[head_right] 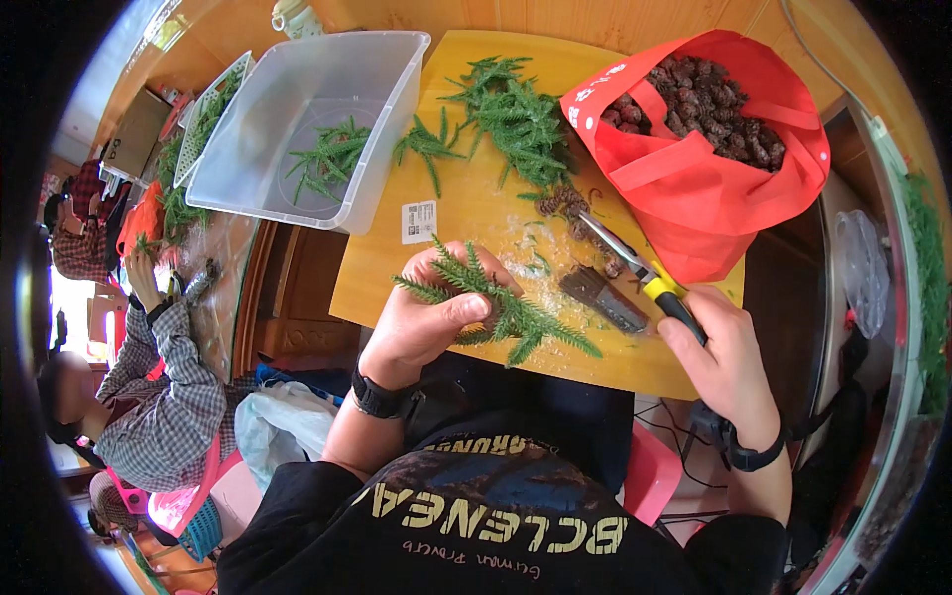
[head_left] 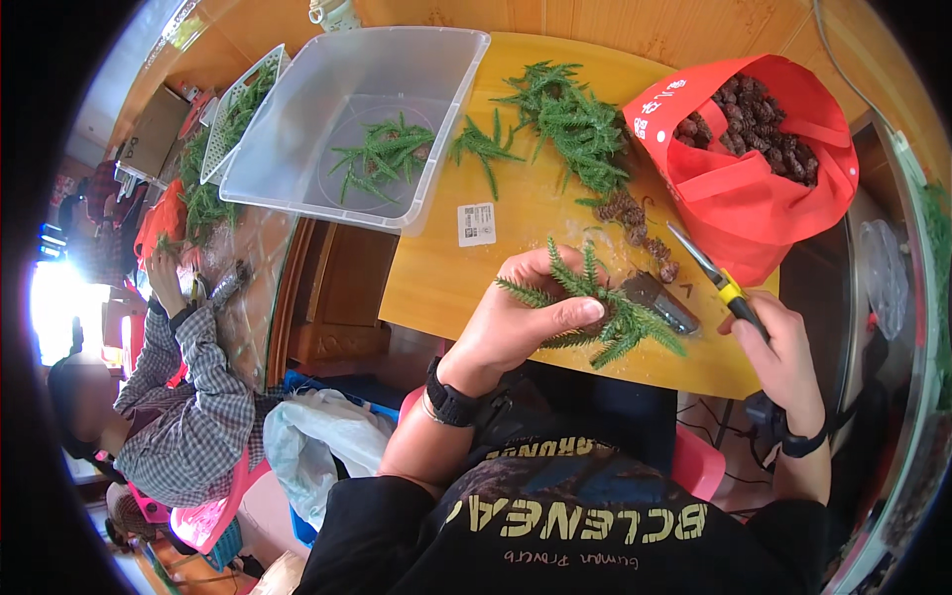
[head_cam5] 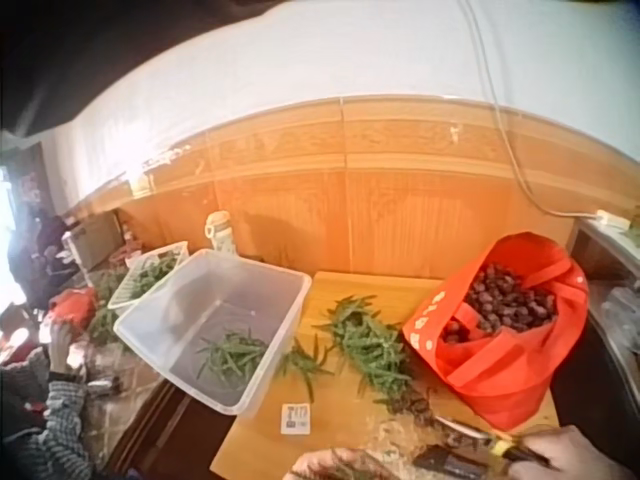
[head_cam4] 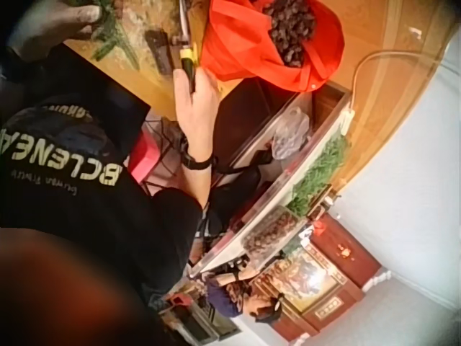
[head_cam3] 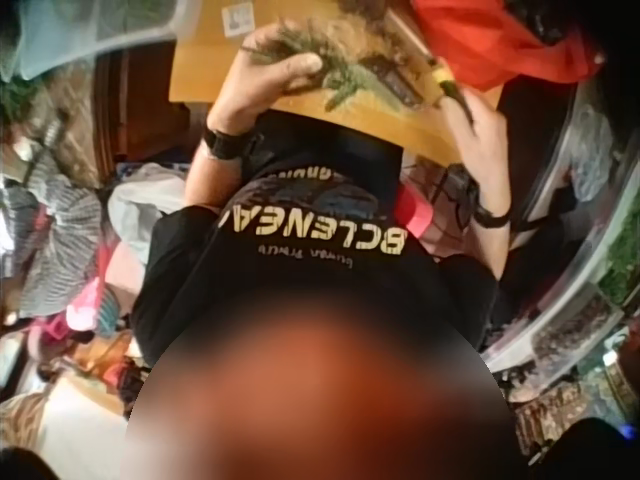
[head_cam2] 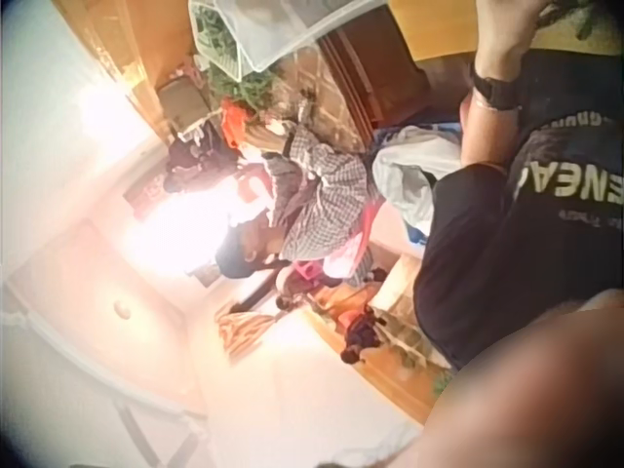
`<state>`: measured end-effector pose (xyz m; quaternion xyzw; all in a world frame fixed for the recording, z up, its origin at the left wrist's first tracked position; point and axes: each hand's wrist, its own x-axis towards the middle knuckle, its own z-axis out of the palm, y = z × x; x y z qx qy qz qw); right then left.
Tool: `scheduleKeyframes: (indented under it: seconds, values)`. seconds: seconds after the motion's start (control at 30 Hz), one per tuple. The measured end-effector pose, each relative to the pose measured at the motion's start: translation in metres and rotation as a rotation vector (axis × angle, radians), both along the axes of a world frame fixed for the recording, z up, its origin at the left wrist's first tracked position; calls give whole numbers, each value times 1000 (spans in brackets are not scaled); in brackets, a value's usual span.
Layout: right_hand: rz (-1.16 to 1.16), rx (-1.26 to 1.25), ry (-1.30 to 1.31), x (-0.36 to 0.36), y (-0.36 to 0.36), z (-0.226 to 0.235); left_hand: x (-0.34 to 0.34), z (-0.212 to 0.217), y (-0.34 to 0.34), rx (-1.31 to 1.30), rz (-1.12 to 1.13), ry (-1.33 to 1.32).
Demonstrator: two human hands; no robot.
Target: Trimming small green plant branches using handheld shears.
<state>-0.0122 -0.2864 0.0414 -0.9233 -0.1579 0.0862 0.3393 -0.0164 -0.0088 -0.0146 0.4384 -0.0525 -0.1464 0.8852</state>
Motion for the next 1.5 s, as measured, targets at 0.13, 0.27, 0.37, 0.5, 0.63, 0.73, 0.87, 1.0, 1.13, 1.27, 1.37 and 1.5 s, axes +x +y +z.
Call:
scheduleKeyframes:
  seconds: [0.13,0.27,0.37,0.5,0.63,0.73,0.87,1.0,1.13,1.27,1.37,1.5]
  values:
    - [-55,-248,-60,6,-24,-37,1,1,1,70,-29,-85]
    - [-30,-404,-160,5,-41,-75,0,-1,2,17,-18,-74]
    - [12,-471,-171,6,-49,-94,1,2,3,11,-11,-63]
    - [50,-473,-213,6,-56,-105,2,11,4,6,-3,-101]
    - [62,-382,-90,5,-49,-95,-5,23,7,-46,97,-90]
    - [109,-390,-157,-5,-48,-74,2,41,26,245,155,-221]
    - [161,-343,-40,-19,-55,-48,13,77,60,392,425,-356]
    - [82,-340,-20,-28,-47,-22,36,114,100,469,699,-355]
    - [49,-329,-89,-42,-44,-13,52,114,135,601,934,-312]
    - [54,-241,-126,-56,-40,-7,42,63,126,730,1074,-433]
    - [66,-128,-257,-62,-35,-6,14,46,102,602,816,-391]
    - [-114,44,-209,-81,-5,16,-13,40,79,636,702,-382]
